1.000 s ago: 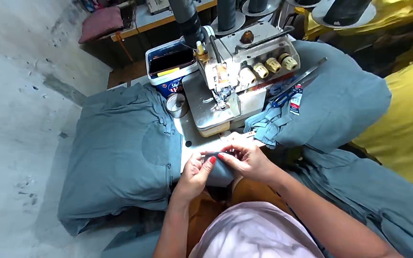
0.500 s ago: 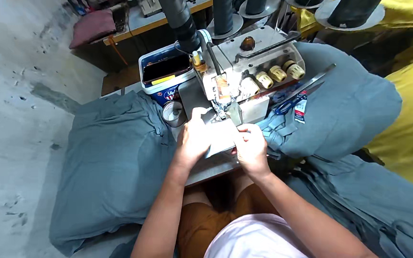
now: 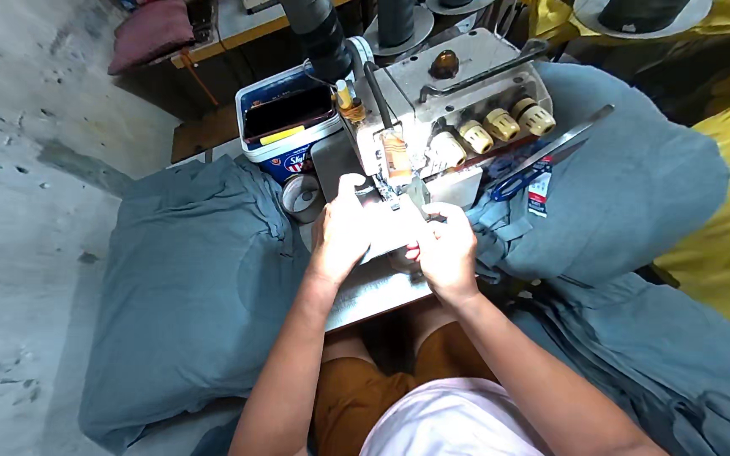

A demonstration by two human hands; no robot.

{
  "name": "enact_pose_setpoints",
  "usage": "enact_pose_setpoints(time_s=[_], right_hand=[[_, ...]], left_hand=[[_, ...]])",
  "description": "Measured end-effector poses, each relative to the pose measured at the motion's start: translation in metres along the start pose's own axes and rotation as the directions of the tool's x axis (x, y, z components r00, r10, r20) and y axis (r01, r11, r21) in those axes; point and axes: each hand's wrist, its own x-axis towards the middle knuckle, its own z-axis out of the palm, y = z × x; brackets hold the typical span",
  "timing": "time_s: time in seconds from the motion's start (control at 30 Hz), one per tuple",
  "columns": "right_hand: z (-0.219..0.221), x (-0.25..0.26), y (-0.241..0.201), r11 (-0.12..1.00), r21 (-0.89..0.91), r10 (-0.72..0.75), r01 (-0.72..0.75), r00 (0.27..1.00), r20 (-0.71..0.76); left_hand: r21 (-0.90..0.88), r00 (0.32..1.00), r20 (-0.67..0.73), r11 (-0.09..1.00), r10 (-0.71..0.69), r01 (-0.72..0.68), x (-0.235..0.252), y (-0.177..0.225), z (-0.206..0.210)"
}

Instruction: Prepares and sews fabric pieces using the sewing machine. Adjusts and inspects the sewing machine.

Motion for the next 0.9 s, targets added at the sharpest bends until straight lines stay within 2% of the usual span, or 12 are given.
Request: enact_pose_setpoints(time_s=[0.07, 0.1, 0.13, 0.2, 0.27, 0.37, 0.5, 0.7, 0.9], right_hand=[[0.0, 0.001, 0.0, 1.0, 0.006, 0.009, -0.009, 1.0, 0.006], [-0.001, 0.001, 0.0, 1.0, 0.011, 0.001, -0.001, 1.0, 0.01], [-0.002, 0.0, 0.001, 1.0, 0.015, -0.017, 0.016, 1.0, 0.019], [-0.004, 0.0, 0.002, 0.997, 0.024, -0.068, 0.067, 0.997, 0.04], [-0.006, -0.002, 0.002, 0.995, 0.017, -0.103, 0.102, 0.994, 0.048], [-0.006, -0.004, 0.001, 0.995, 0.014, -0.103, 0.103, 0.994, 0.043], [-0.004, -0.003, 0.001, 0.997, 0.028, -0.076, 0.075, 0.997, 0.021], [-0.001, 0.004, -0.009, 0.998, 0.01, 0.054, -0.054, 0.999, -0.004], [0.002, 0.002, -0.015, 0.999, -0.033, -0.003, 0.003, 1.0, -0.005]], left_hand=[[0.037, 0.994, -0.067, 0.996, 0.085, -0.082, -0.003, -0.003, 0.005], [0.085, 0.978, -0.113, 0.983, 0.173, -0.164, -0.007, -0.006, 0.009], [0.126, 0.943, -0.16, 0.953, 0.293, -0.275, -0.013, -0.011, 0.014], [0.195, 0.826, -0.204, 0.849, 0.525, -0.492, -0.027, -0.017, 0.024], [0.246, 0.759, -0.162, 0.771, 0.63, -0.588, -0.042, -0.022, 0.033], [0.312, 0.729, -0.192, 0.745, 0.657, -0.589, -0.049, -0.029, 0.041], [0.308, 0.73, -0.207, 0.752, 0.651, -0.583, -0.046, -0.031, 0.04], [0.258, 0.803, -0.089, 0.792, 0.589, -0.553, -0.03, -0.035, 0.026], [0.276, 0.821, -0.126, 0.815, 0.556, -0.51, -0.015, -0.03, 0.021]])
